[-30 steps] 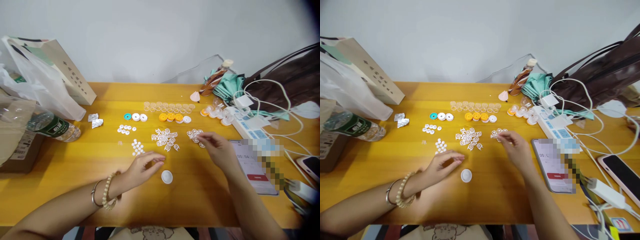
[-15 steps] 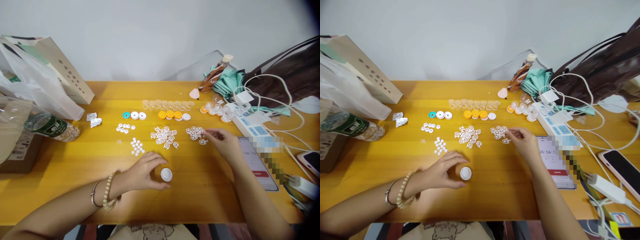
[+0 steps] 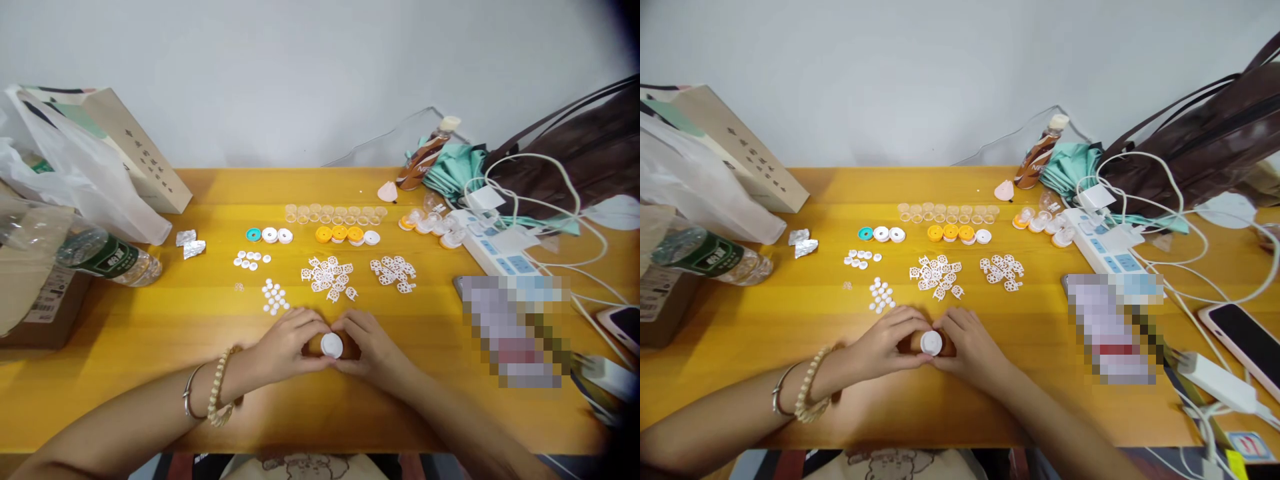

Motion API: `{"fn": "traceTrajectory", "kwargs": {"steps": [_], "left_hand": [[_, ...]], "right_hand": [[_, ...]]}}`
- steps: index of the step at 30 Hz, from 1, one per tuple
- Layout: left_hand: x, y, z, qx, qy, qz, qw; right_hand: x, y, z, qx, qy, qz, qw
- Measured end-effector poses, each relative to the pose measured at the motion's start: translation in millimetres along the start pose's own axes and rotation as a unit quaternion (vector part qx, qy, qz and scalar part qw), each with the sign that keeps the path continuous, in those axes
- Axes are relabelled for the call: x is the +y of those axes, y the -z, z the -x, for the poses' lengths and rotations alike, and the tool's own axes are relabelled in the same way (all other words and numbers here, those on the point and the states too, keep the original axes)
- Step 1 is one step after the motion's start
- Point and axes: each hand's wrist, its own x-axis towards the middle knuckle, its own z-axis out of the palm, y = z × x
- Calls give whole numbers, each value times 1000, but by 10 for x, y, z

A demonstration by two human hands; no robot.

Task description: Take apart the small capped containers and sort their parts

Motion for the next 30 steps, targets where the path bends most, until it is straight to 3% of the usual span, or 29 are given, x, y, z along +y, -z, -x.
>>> {"fn": "traceTrajectory", "kwargs": {"steps": [8, 15, 20, 24, 30], "left_hand": [[21, -1, 9, 65, -13, -37, 997], [36, 41, -26, 56, -2, -9, 998], [25, 30, -18, 67, -9, 1, 998], [30, 51, -6, 71, 2, 29, 997], [37, 79, -16, 63, 31, 112, 991]], "right_hand": [[28, -52, 12, 15, -4, -4, 1000], [45, -41, 15, 2, 3, -22, 1000], [84, 14, 65, 11, -25, -116, 993], [82, 36, 74, 44, 16, -157, 986], [-23, 50, 44, 68, 58, -132, 987]]}}
